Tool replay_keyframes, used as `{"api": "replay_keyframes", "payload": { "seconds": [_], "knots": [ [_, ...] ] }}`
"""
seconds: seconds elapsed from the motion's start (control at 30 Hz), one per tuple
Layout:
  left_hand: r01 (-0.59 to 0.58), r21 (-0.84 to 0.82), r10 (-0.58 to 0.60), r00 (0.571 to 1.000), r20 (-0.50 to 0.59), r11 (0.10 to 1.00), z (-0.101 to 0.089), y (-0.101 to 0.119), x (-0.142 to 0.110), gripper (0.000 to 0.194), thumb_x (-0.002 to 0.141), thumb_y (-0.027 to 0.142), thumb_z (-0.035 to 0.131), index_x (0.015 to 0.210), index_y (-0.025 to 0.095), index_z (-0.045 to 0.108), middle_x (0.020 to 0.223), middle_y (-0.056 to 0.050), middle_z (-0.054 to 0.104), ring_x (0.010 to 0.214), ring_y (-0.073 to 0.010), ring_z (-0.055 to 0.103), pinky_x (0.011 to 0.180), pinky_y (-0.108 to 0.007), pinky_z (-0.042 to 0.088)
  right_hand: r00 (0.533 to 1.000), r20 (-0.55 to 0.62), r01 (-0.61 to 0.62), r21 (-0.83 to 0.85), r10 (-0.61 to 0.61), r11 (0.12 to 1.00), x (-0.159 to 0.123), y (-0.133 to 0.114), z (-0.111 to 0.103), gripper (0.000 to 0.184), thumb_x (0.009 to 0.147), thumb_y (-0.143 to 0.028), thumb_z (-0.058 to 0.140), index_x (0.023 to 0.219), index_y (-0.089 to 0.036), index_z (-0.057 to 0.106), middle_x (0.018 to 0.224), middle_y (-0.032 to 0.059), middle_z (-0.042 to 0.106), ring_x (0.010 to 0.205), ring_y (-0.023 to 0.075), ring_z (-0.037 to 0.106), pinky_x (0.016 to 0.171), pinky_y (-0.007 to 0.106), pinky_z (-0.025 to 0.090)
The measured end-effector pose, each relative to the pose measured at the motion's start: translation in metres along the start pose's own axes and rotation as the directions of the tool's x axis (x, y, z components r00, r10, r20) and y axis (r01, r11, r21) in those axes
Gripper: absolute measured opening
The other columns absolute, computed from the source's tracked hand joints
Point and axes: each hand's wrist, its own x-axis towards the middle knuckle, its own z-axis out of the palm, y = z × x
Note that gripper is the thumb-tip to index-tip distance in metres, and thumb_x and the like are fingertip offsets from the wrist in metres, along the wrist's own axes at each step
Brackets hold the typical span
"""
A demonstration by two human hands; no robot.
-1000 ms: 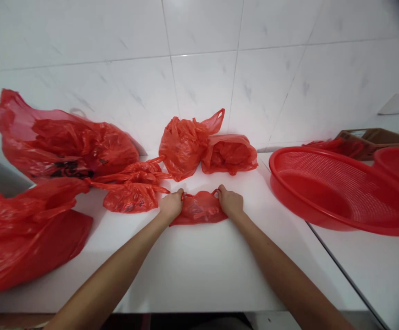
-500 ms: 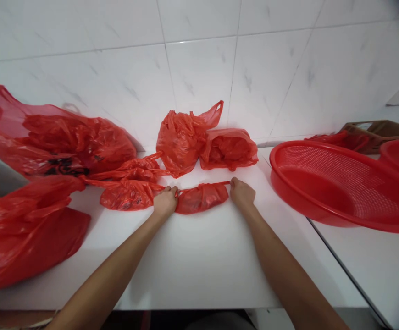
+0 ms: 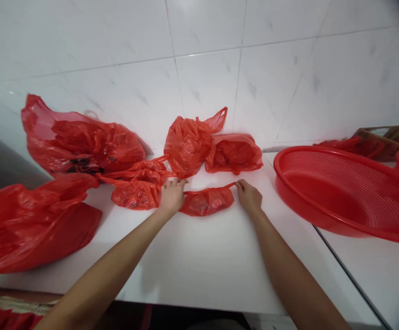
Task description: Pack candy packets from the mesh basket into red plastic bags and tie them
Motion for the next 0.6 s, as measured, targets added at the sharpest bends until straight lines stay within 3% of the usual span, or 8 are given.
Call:
{"api": "replay_keyframes", "payload": {
  "seconds": [0.07,0.17,0.27,0.33,0.47,0.53,0.6],
  "knots": [
    [-0.124,-0.035,0.124,0.992,0.001,0.992,0.002,0.024,0.004,0.042,0.091,0.018,0.044,0.131,0.029,0.051,0.140,-0.009,0.050,0.131,-0.0264,0.040,0.107,-0.045,0.028,1.000,-0.001,0.001,0.077,-0.001,0.997,0.001,0.002,0.000,0.034,0.095,-0.044,0.036,0.106,-0.028,0.063,0.089,0.0002,0.069,0.078,0.0153,0.059,0.062,0.024,0.034],
    [-0.207,-0.112,0.217,0.972,0.086,0.972,0.009,0.051,0.014,0.036,0.087,0.024,0.052,0.123,0.026,0.059,0.124,-0.008,0.062,0.116,-0.0257,0.054,0.099,-0.039,0.039,1.000,-0.005,-0.006,0.176,0.007,0.984,0.003,0.006,0.001,0.038,0.094,-0.046,0.035,0.108,-0.025,0.063,0.083,0.0014,0.068,0.076,0.0158,0.060,0.064,0.024,0.038],
    [-0.199,-0.206,0.235,0.956,0.173,0.958,0.009,0.056,0.018,0.022,0.082,0.028,0.059,0.100,0.019,0.069,0.100,-0.009,0.070,0.095,-0.0264,0.062,0.083,-0.035,0.046,1.000,-0.022,0.001,0.237,0.004,0.972,0.006,0.011,0.003,0.040,0.093,-0.046,0.034,0.113,-0.023,0.060,0.084,0.0027,0.068,0.075,0.0165,0.060,0.065,0.025,0.040],
    [-0.201,-0.301,0.272,0.937,0.217,0.932,0.001,0.051,0.012,0.019,0.082,0.032,0.060,0.089,0.018,0.070,0.089,-0.006,0.070,0.086,-0.0224,0.063,0.077,-0.031,0.046,0.999,-0.038,-0.003,0.264,0.013,0.965,0.008,0.014,0.005,0.039,0.091,-0.044,0.038,0.118,-0.024,0.058,0.085,0.0027,0.068,0.076,0.0167,0.061,0.066,0.026,0.040],
    [-0.165,-0.496,0.347,0.888,0.301,0.853,-0.041,0.031,-0.027,0.024,0.084,0.039,0.059,0.089,0.017,0.068,0.082,0.000,0.068,0.075,-0.0140,0.061,0.068,-0.022,0.047,0.994,-0.040,-0.091,0.279,0.107,0.956,0.013,0.017,0.008,0.037,0.086,-0.041,0.045,0.118,-0.026,0.058,0.084,0.0027,0.069,0.074,0.0178,0.060,0.065,0.027,0.039],
    [-0.107,-0.569,0.344,0.881,0.326,0.815,-0.074,0.017,-0.054,0.025,0.084,0.039,0.059,0.088,0.017,0.068,0.080,0.000,0.067,0.073,-0.0124,0.060,0.068,-0.022,0.048,0.992,-0.025,-0.110,0.261,0.120,0.959,0.015,0.019,0.010,0.036,0.085,-0.040,0.047,0.115,-0.026,0.060,0.084,0.0028,0.069,0.073,0.0188,0.060,0.066,0.029,0.039],
    [-0.008,-0.667,0.297,0.899,0.322,0.745,-0.112,-0.002,-0.085,0.022,0.083,0.038,0.061,0.084,0.017,0.067,0.078,0.000,0.067,0.072,-0.0120,0.060,0.069,-0.023,0.049,0.993,-0.024,-0.109,0.247,0.119,0.963,0.016,0.022,0.011,0.034,0.083,-0.039,0.049,0.112,-0.027,0.062,0.085,0.0035,0.070,0.075,0.0203,0.061,0.067,0.031,0.040]
  ]
}}
